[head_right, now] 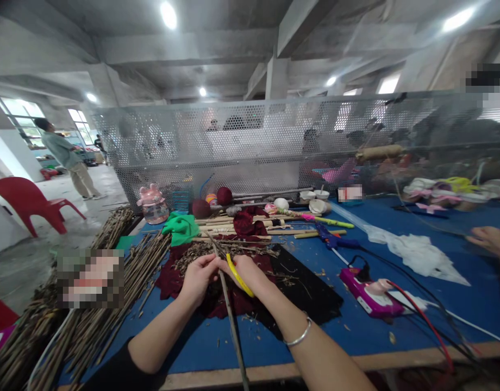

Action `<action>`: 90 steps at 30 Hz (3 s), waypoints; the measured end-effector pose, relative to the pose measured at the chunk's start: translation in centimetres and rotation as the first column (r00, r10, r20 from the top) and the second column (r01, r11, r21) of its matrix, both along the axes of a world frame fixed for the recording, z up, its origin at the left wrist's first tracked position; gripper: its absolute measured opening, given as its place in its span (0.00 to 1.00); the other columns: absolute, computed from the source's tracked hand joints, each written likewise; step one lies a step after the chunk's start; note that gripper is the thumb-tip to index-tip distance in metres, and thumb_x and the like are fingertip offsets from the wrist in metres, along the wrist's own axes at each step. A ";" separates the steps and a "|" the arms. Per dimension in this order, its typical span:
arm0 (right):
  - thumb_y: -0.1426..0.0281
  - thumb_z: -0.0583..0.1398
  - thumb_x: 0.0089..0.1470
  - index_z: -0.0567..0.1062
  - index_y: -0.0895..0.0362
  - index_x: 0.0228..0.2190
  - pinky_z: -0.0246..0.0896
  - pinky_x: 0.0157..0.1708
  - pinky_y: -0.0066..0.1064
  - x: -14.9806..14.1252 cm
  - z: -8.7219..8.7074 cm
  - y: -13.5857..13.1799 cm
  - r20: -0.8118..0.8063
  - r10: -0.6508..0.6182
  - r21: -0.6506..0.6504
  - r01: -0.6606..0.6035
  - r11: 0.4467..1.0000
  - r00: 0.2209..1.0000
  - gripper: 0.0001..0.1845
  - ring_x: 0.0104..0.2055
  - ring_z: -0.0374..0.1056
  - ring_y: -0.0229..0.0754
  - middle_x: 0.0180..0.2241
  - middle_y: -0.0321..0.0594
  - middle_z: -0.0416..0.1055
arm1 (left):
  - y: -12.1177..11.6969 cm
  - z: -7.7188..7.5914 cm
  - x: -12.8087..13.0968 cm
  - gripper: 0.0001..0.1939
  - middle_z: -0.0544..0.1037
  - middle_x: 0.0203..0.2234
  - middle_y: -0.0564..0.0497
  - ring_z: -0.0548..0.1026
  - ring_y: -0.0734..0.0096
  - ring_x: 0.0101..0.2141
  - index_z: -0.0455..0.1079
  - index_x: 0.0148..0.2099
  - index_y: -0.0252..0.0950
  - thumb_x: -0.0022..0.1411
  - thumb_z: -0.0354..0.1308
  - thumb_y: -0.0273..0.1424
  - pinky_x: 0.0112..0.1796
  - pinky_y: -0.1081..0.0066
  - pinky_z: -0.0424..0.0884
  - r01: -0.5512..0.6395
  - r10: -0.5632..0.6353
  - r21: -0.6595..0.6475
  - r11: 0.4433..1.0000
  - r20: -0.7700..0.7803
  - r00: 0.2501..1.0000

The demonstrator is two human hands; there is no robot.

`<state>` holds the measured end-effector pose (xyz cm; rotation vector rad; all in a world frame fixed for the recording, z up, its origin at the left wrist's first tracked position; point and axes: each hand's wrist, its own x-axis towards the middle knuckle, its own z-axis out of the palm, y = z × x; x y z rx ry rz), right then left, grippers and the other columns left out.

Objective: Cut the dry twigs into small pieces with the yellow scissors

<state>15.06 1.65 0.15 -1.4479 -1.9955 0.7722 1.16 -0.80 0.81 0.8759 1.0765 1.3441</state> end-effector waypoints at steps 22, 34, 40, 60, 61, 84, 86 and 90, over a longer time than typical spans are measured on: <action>0.47 0.54 0.44 0.70 0.57 0.27 0.51 0.24 0.25 0.8 0.9 -0.1 0.210 0.007 -0.013 -0.004 1.000 0.978 0.25 0.27 0.65 0.39 0.28 0.41 0.71 | 0.3 -1.2 -0.1 0.19 0.72 0.21 0.51 0.66 0.83 0.19 0.74 0.37 0.30 0.46 0.61 0.39 0.21 0.81 0.65 0.156 -0.155 0.084 0.984 -0.020 0.988; 0.44 0.49 0.46 0.73 0.60 0.23 0.49 0.21 0.24 0.2 0.9 0.1 0.264 -0.028 -0.080 0.051 0.995 0.964 0.32 0.25 0.66 0.41 0.22 0.43 0.72 | 0.7 -1.1 -0.2 0.18 0.72 0.22 0.52 0.67 0.82 0.20 0.72 0.40 0.31 0.47 0.60 0.36 0.19 0.81 0.66 0.096 -0.096 -0.022 0.995 0.007 0.995; 0.45 0.52 0.44 0.71 0.57 0.32 0.50 0.25 0.25 0.6 0.9 0.1 0.371 -0.062 -0.020 0.075 0.997 0.926 0.29 0.30 0.67 0.42 0.31 0.42 0.72 | 0.8 -1.0 -0.3 0.18 0.74 0.24 0.50 0.68 0.81 0.21 0.71 0.39 0.30 0.46 0.61 0.35 0.18 0.82 0.64 0.086 -0.084 -0.040 0.996 0.043 0.996; 0.45 0.53 0.43 0.69 0.57 0.36 0.52 0.28 0.27 0.3 0.7 -0.3 0.366 -0.078 0.034 0.070 0.997 0.927 0.29 0.35 0.68 0.45 0.33 0.44 0.71 | 0.7 -1.0 -0.5 0.21 0.73 0.21 0.52 0.64 0.83 0.17 0.72 0.41 0.30 0.46 0.61 0.38 0.18 0.80 0.64 0.243 -0.244 -0.014 0.970 -0.083 0.966; 0.45 0.53 0.43 0.69 0.56 0.34 0.51 0.28 0.27 0.2 0.8 -0.4 0.373 -0.084 0.039 0.075 0.996 0.924 0.28 0.34 0.68 0.44 0.32 0.44 0.72 | 0.7 -0.9 -0.5 0.21 0.73 0.21 0.52 0.64 0.84 0.17 0.72 0.41 0.30 0.45 0.61 0.38 0.18 0.80 0.64 0.247 -0.247 -0.003 0.969 -0.082 0.966; 0.44 0.53 0.41 0.67 0.58 0.37 0.53 0.33 0.29 0.9 0.4 0.0 0.398 -0.025 0.033 0.013 0.999 0.917 0.33 0.38 0.66 0.47 0.37 0.48 0.70 | 0.7 -0.9 -0.4 0.15 0.69 0.17 0.55 0.63 0.82 0.17 0.65 0.28 0.32 0.47 0.58 0.40 0.19 0.80 0.61 0.298 -0.297 0.009 0.954 -0.062 0.953; 0.43 0.52 0.41 0.66 0.59 0.38 0.53 0.33 0.30 0.7 0.3 -0.1 0.393 -0.034 0.055 0.014 0.998 0.919 0.33 0.38 0.66 0.48 0.37 0.48 0.69 | 0.6 -0.8 -0.3 0.15 0.68 0.16 0.56 0.63 0.82 0.16 0.66 0.29 0.32 0.47 0.58 0.40 0.19 0.80 0.61 0.306 -0.305 0.009 0.952 -0.065 0.950; 0.43 0.52 0.42 0.66 0.58 0.37 0.53 0.32 0.30 0.3 0.5 -0.3 0.394 -0.063 0.078 0.036 0.996 0.917 0.33 0.38 0.67 0.48 0.36 0.47 0.70 | 0.6 -0.8 -0.3 0.15 0.68 0.16 0.56 0.63 0.82 0.17 0.68 0.31 0.32 0.48 0.57 0.40 0.20 0.79 0.62 0.304 -0.301 0.024 0.953 -0.072 0.951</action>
